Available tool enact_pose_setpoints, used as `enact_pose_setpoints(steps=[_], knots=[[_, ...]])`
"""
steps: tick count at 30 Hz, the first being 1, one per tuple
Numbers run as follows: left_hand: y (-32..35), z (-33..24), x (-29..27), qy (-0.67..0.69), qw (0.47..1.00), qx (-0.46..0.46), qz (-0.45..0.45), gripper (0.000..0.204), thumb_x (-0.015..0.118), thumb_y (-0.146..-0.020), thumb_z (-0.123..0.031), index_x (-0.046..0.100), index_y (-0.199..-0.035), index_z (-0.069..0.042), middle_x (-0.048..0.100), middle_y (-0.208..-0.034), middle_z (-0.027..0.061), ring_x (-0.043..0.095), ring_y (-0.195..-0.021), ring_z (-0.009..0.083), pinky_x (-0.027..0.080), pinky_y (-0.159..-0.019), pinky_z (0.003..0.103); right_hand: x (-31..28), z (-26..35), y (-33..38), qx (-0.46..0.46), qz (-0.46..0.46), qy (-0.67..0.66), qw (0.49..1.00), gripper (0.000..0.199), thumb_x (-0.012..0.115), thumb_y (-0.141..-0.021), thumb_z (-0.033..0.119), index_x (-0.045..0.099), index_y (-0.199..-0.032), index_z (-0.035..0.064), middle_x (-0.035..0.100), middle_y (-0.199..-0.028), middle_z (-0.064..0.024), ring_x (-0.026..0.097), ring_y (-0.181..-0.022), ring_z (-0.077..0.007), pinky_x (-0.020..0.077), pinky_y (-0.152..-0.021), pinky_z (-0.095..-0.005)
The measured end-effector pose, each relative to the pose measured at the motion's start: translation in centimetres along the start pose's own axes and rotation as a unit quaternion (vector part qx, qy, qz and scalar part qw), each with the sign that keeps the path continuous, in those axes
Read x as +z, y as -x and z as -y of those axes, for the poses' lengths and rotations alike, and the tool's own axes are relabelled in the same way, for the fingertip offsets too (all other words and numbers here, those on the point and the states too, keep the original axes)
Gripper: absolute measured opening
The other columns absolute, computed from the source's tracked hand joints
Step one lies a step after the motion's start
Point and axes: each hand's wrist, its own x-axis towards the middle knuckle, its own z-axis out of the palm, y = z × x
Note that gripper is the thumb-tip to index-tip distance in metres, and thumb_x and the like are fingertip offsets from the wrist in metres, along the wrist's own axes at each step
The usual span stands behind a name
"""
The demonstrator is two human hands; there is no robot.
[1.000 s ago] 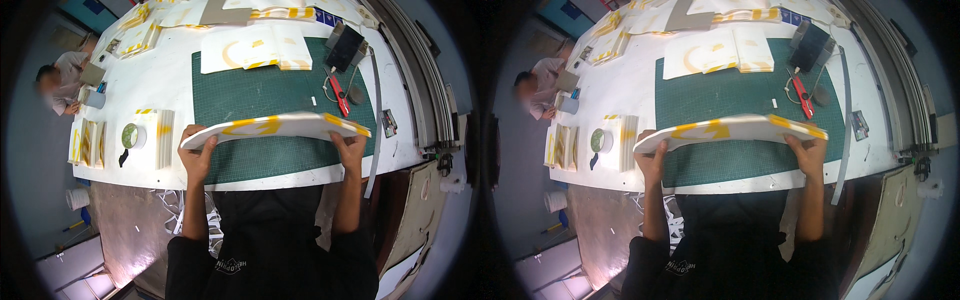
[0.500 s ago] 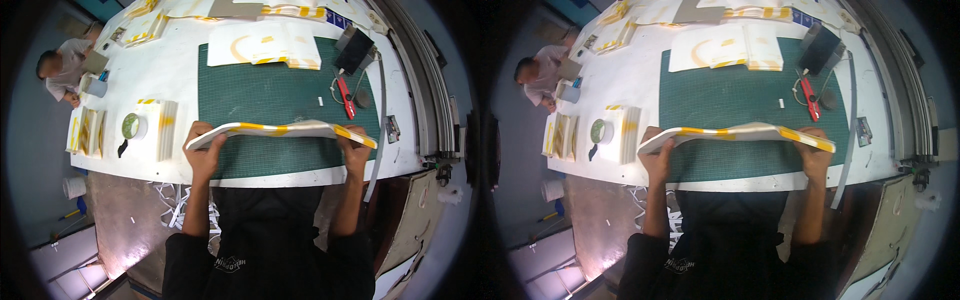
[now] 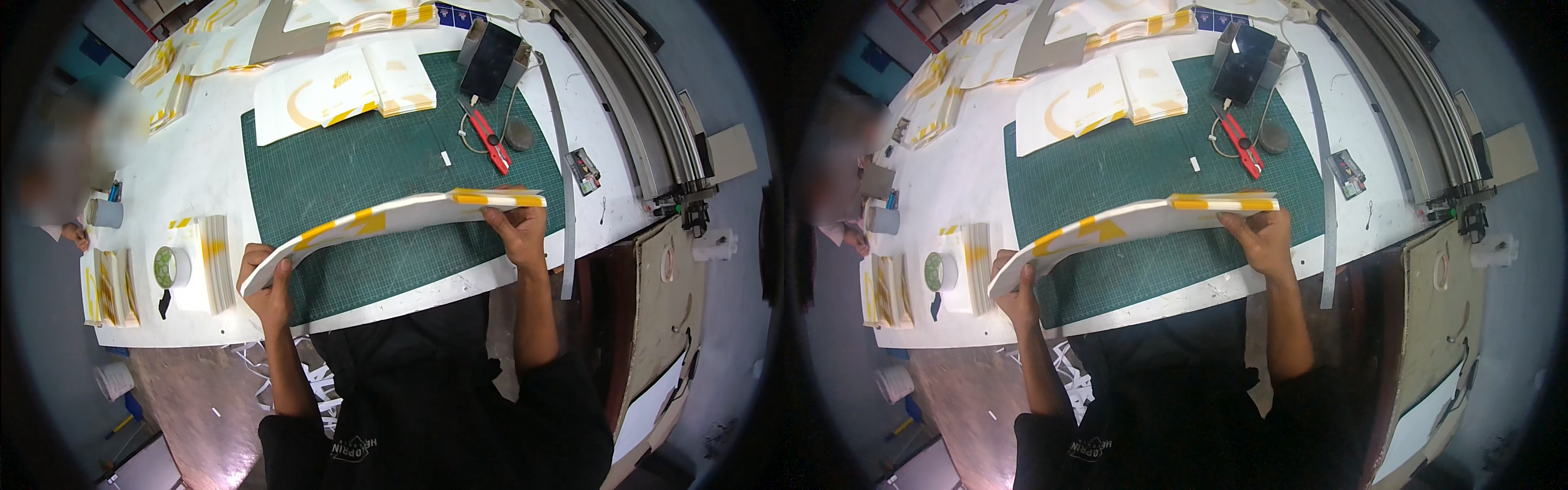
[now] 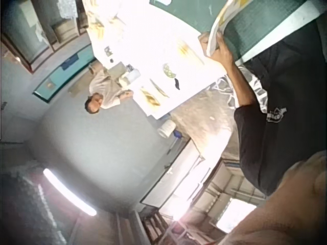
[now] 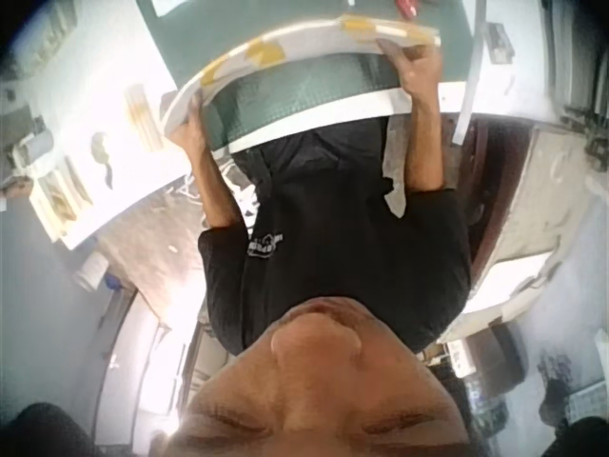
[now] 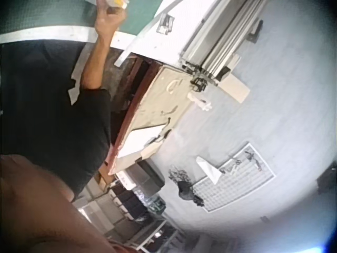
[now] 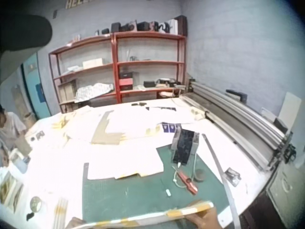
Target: The person assembles a book by placing a printed cover sheet over a folded booklet, aligning the edges, and smoothing the surface. They repeatedly open and close the assembled book to check the fit and alignment of the cover and pages.
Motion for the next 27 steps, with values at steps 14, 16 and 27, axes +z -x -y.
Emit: enact_pose_setpoints(steps=[14,16,27], knots=[[-0.2,-0.8,0.7,0.014,1.000,-0.005,-0.019,0.022,0.078,-0.098,-0.020,0.063,-0.098,-0.003,0.058,-0.097,0.0052,0.053,-0.088,0.0123,0.045,-0.077,0.027,-1.3,-2.4,-0.2,-0.036,-0.017,-0.018,0.999,0.030,0.067,-0.094,0.008,0.068,-0.119,-0.0071,0.074,-0.106,-0.0108,0.067,-0.097,-0.0175,0.0511,-0.089,-0.0325],[-0.3,-1.4,0.6,0.027,0.999,-0.013,-0.011,0.019,0.077,-0.099,-0.017,0.064,-0.098,-0.003,0.059,-0.098,0.0058,0.054,-0.089,0.0135,0.046,-0.079,0.028,-1.7,-2.8,-0.1,-0.041,-0.020,-0.059,0.997,0.027,0.064,-0.095,0.007,0.069,-0.118,-0.0071,0.074,-0.108,-0.0105,0.067,-0.097,-0.0165,0.0505,-0.089,-0.0316],[-0.7,-3.5,-5.5,-0.173,0.980,-0.027,0.096,0.016,0.082,-0.091,-0.005,0.070,-0.090,0.005,0.055,-0.076,0.0043,0.050,-0.071,0.0148,0.041,-0.067,0.029,-5.2,1.2,-0.6,0.029,0.040,0.203,0.978,0.019,0.067,-0.102,0.009,0.072,-0.116,-0.0033,0.059,-0.087,0.0001,0.054,-0.082,-0.0087,0.0439,-0.077,-0.0247]])
